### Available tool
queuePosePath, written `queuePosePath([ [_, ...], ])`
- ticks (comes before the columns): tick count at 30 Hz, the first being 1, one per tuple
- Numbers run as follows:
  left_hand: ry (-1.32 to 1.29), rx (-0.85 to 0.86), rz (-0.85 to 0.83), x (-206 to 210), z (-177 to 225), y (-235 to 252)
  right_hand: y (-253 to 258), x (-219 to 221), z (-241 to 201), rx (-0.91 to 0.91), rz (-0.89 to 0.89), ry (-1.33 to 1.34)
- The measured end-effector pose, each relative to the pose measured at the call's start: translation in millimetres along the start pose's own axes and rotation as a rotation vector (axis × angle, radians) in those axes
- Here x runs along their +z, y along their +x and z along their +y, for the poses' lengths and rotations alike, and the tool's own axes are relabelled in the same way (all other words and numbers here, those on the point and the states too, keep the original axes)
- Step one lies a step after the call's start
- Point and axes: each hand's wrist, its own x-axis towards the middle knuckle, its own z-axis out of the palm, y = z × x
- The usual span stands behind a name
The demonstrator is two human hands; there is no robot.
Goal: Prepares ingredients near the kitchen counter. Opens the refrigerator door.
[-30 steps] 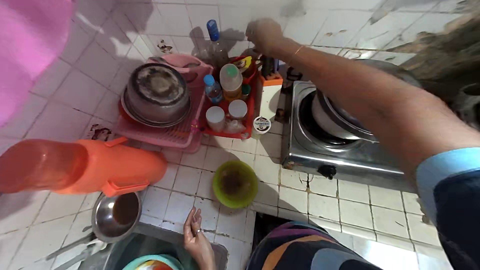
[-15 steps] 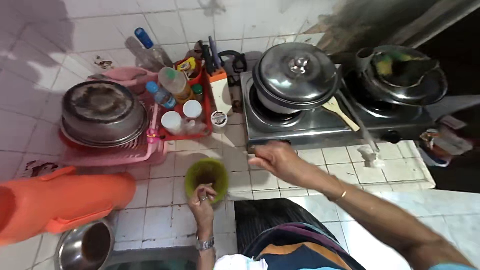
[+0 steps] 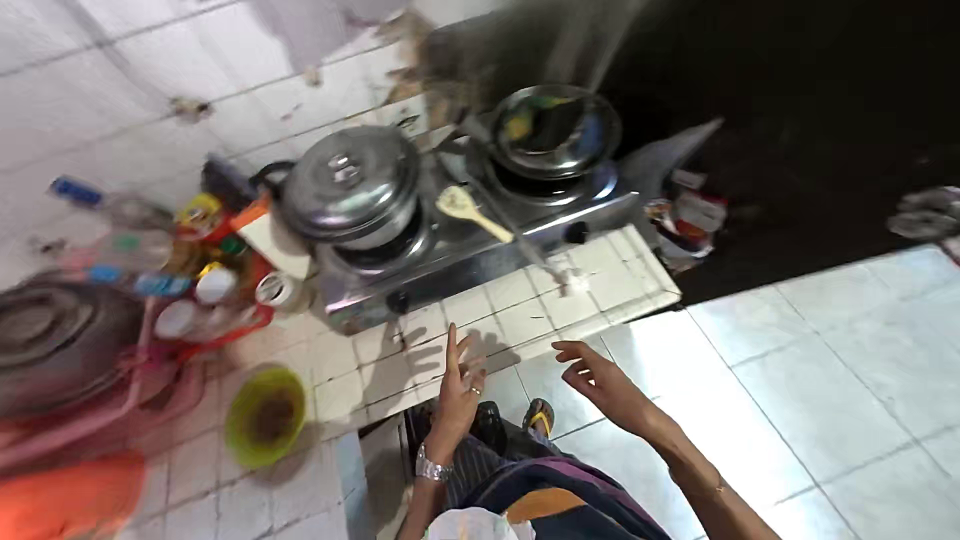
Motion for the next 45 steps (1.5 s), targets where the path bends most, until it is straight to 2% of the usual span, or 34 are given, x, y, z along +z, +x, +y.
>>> queuePosePath([
  [3,0.017,0.037,-0.121,79,8,9,-36,-38,56,0.056,0.047,0.088],
  [6,0.115,0.046,-0.299,132,17,12,-74,-65,98,0.071,0.192,0.197],
  [12,0.223,0.048,-0.491,190,30,48,-131,-101,150,0.175,0.655,0.446],
  [15,0.309,0.039,-0.635,213,39,73,-154,-102,160,0.272,0.878,0.627],
  [20,0.481,0.02,-0.936,258,39,107,-170,-102,159,0.348,1.05,0.856],
  [25,0.478,0.012,-0.978,318,35,111,-178,-123,185,0.323,1.09,1.005],
  [29,0.507,-0.038,-1.022,385,35,104,-197,-163,226,0.321,1.16,1.096],
  [34,0.496,-0.025,-0.997,500,30,102,-250,-238,295,0.3,1.211,1.12],
  [40,0.448,0.106,-1.03,667,67,82,-341,-338,354,0.363,1.268,1.098],
  [45,0.417,0.171,-1.093,762,80,87,-379,-403,403,0.333,1.358,1.279],
])
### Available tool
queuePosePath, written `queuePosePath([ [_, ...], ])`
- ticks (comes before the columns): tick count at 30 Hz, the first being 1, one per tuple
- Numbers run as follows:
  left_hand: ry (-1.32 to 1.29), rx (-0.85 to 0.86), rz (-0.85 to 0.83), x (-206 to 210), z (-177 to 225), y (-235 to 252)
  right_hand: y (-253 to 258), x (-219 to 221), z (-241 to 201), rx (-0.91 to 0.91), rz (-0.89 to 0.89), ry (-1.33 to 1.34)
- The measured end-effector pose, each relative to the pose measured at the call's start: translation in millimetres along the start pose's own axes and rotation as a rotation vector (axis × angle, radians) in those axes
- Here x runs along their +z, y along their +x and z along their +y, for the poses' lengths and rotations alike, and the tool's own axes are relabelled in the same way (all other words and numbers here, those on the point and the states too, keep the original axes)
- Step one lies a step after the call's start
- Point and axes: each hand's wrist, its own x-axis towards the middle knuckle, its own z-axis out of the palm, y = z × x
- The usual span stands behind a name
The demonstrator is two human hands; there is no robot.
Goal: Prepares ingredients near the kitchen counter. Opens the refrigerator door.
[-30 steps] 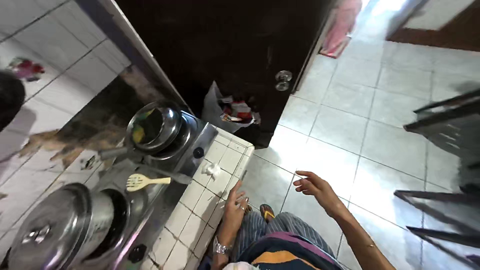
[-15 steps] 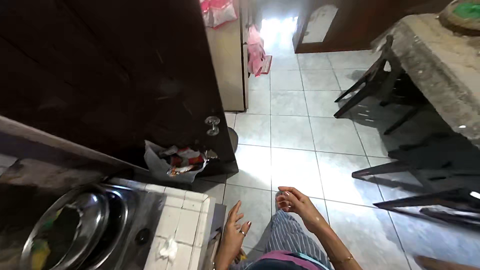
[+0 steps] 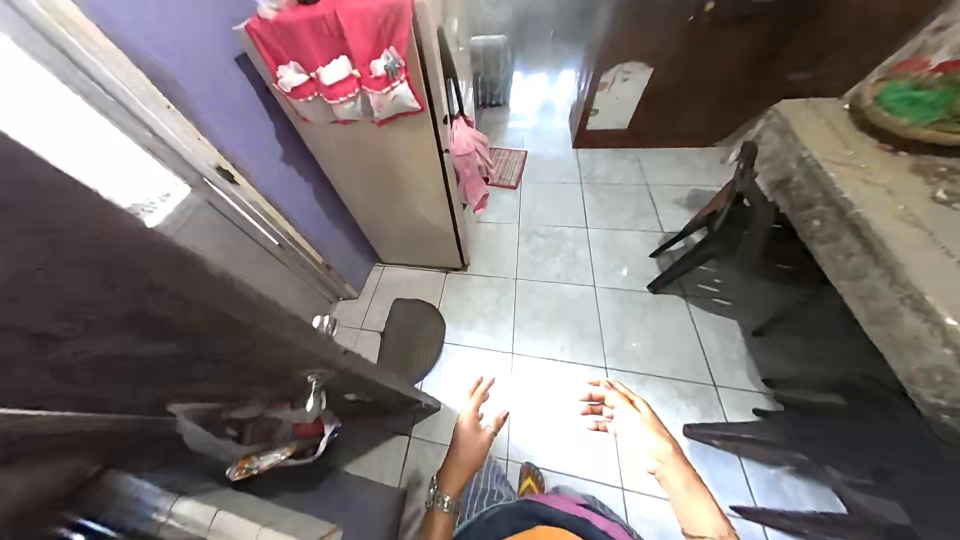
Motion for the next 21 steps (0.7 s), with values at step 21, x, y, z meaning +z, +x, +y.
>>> queuePosePath([
  [21,0.011,0.041,0.08,-95,118,482,375,115,-240,0.035,-0.118,-0.005],
])
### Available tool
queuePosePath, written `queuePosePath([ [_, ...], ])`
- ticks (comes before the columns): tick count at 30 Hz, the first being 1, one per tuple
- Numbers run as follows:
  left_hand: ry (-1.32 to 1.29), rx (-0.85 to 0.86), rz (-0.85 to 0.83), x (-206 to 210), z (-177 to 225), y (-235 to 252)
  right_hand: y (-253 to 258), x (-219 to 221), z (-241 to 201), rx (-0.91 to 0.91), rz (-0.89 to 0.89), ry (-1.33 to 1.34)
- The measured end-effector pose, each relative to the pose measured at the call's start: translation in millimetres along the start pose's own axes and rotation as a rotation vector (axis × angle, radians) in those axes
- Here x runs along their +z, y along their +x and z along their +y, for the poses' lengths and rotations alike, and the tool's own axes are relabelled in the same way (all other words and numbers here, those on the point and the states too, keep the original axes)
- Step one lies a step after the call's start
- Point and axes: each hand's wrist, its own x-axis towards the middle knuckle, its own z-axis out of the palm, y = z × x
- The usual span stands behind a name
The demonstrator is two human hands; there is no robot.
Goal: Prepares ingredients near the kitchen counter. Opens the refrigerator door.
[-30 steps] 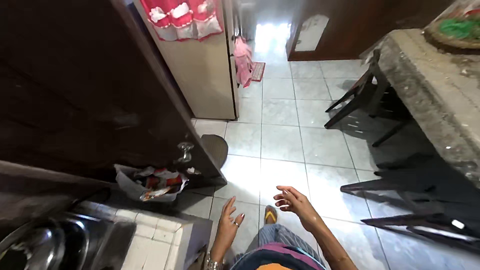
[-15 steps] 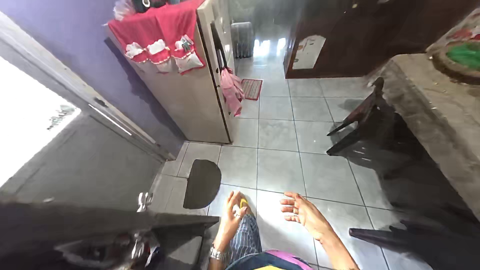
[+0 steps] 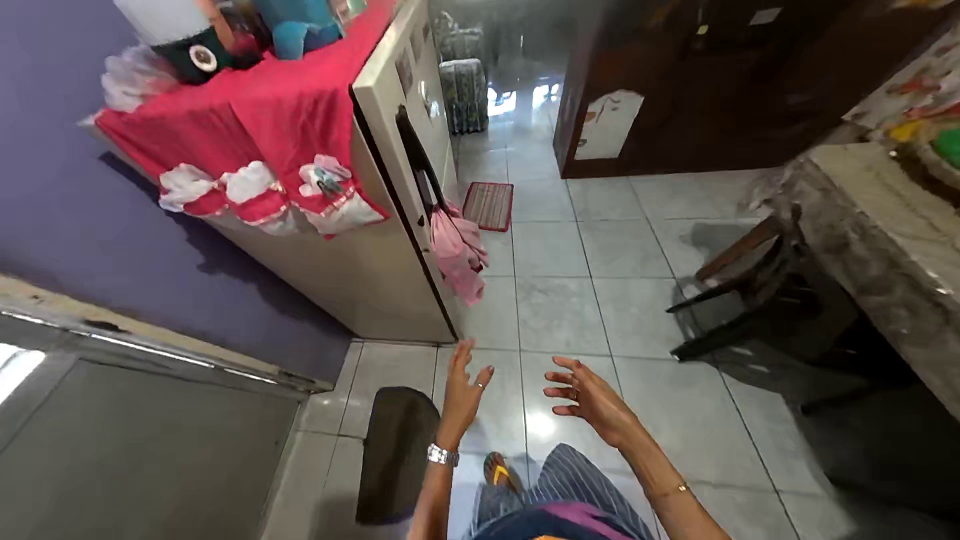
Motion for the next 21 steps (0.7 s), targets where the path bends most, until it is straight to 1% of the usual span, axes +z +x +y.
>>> queuePosePath([
  [3,-0.056,0.004,0.048,4,15,49,74,19,-27,0.055,-0.046,-0.02],
  [8,-0.133,-0.066,0.17,1,0,119,219,52,-79,0.138,-0.056,-0.047],
  [10,-0.184,-0.141,0.28,-2,-4,144,270,64,-98,0.155,-0.054,-0.064],
  [12,-0.28,-0.268,0.391,-6,-7,168,314,77,-112,0.199,-0.047,-0.074],
  [15,-0.403,-0.393,0.501,0,-6,198,365,91,-117,0.221,-0.041,-0.112],
  [17,-0.375,-0.435,0.525,9,-4,219,394,102,-114,0.228,-0.108,-0.134],
  [19,-0.308,-0.447,0.533,18,-6,241,403,122,-111,0.252,-0.18,-0.142],
  [21,-0.345,-0.461,0.529,29,2,261,392,129,-109,0.157,-0.249,-0.25],
])
